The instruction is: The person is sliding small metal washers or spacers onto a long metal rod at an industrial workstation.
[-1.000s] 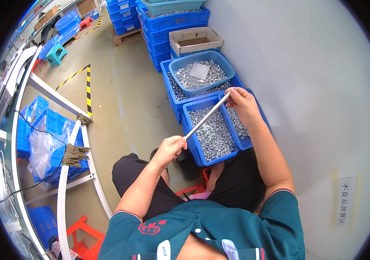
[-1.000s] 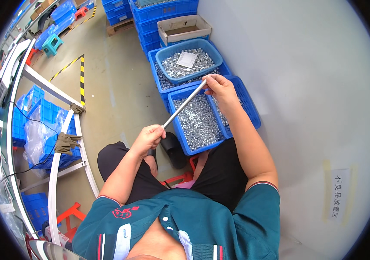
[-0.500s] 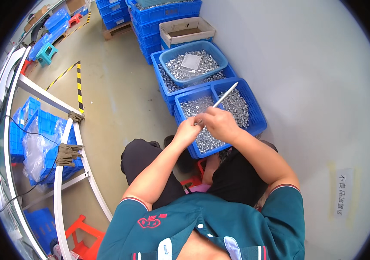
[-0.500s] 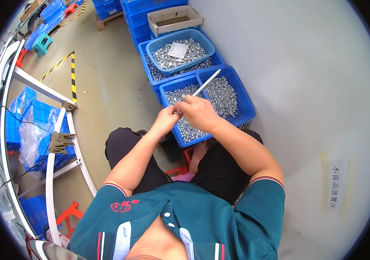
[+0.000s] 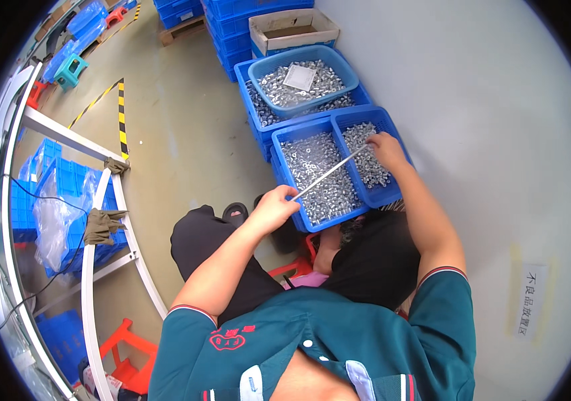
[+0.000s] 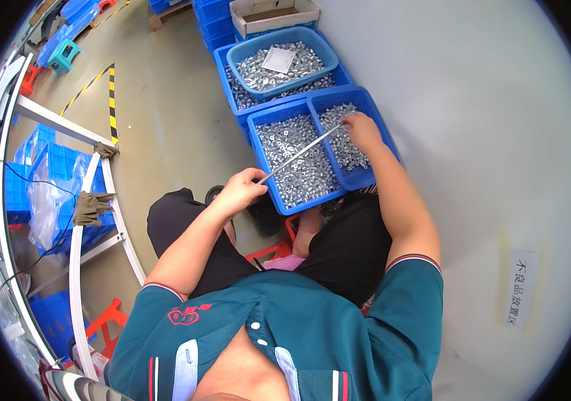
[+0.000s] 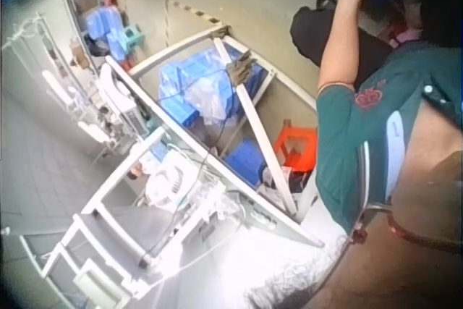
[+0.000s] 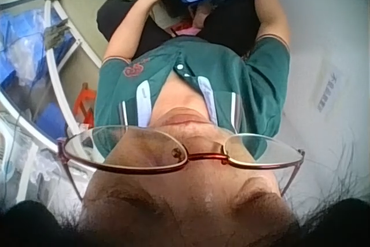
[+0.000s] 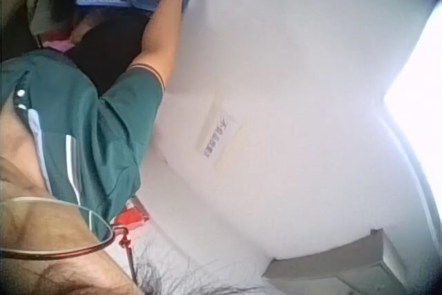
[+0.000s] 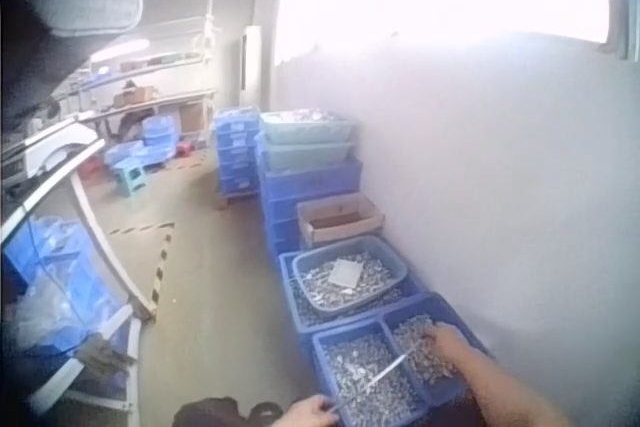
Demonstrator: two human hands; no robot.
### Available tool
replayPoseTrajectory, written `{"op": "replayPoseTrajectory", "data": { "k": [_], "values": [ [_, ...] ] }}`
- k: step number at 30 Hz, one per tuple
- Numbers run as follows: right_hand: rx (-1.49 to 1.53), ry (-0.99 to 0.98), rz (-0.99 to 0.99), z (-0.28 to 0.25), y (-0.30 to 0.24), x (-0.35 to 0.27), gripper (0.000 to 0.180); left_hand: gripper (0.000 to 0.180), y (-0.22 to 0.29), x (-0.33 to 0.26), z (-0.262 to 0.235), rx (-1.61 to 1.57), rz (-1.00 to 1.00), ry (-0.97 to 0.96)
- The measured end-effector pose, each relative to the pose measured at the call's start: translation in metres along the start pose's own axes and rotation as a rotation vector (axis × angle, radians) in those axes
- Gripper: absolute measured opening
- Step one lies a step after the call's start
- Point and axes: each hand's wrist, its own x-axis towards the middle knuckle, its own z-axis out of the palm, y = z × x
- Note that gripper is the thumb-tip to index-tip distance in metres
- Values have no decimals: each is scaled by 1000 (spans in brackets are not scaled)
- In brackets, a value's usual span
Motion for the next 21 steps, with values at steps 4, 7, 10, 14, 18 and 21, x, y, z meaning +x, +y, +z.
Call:
{"op": "replayPoseTrajectory", "data": {
  "k": [4, 7, 10, 14, 18, 21],
  "values": [
    [-50, -51, 191, 7, 20, 1, 19, 25, -7, -15, -23, -191, -6, 18],
    [42, 112, 25, 13, -12, 8, 19, 24, -24, -12, -33, -221, 79, 118],
    [45, 117, -181, 33, -58, 4, 18, 24, -10, -17, -39, -255, 57, 174],
    [-44, -75, -351, 71, -99, -6, 32, 25, -1, -22, -45, -301, 31, 177],
    [-101, -133, -429, 109, -110, -24, 52, 20, -8, -22, -46, -321, 62, 193],
    [-162, -238, -482, 119, -127, -29, 59, 25, -9, -27, -49, -305, 14, 184]
  ]
}}
